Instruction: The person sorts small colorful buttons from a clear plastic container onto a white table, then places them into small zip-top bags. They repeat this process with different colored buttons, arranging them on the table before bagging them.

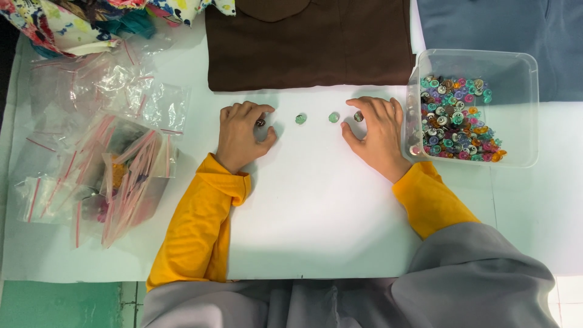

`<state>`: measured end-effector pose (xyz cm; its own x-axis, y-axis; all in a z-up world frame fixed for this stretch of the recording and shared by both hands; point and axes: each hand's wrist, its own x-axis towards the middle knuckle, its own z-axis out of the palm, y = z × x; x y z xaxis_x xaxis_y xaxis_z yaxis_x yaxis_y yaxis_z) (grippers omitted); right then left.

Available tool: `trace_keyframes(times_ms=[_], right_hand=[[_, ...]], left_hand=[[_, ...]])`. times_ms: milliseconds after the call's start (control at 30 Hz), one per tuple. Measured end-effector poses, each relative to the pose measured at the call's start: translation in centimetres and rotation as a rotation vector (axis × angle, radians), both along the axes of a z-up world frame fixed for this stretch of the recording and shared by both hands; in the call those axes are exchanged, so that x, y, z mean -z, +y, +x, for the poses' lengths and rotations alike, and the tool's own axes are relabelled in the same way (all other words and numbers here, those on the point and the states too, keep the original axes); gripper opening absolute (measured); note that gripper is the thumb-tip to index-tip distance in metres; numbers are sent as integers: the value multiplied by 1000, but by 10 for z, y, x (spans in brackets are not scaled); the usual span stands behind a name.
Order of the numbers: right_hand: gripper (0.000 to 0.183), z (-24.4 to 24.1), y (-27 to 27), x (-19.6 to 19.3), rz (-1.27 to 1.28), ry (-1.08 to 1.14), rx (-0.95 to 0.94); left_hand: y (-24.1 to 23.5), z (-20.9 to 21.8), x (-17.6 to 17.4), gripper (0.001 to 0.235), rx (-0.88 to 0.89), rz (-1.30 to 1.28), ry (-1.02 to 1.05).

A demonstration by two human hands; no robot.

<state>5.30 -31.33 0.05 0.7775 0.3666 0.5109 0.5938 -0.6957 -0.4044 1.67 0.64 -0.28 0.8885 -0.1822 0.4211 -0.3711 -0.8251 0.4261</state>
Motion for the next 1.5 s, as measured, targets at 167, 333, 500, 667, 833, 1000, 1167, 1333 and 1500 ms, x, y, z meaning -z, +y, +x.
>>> trace_keyframes(times_ms=[167, 333, 500, 667, 833, 1000, 1167, 1333, 1500], right_hand=[[42, 0, -9, 0, -38, -18, 60], [38, 0, -10, 2, -34, 5, 82], [28, -1, -8, -2, -19, 23, 91], [25, -1, -9, -2, -18, 36, 99], [23, -3, -8, -9, 2, 68, 90], [24, -2, -7, -7, -5, 58, 102], [29, -1, -8, -5, -25, 56, 103], [31, -1, -8, -3, -35, 57, 95], [34, -1, -8, -3, -37, 38, 96]], left_hand=[[4, 6, -1, 30, 32, -93, 68], [10, -4, -32, 36, 119, -229, 237], [14, -6, -46, 20, 156, -299, 315], [7, -3, -33, 10, 106, -303, 241], [-12, -4, -18, 4, 103, -272, 126], [-14, -4, -2, 8, 119, -111, 13], [-16, -3, 2, 13, 140, -120, -26], [-16, -4, 3, 15, 125, -136, -28], [-17, -6, -2, 16, 115, -133, -18]])
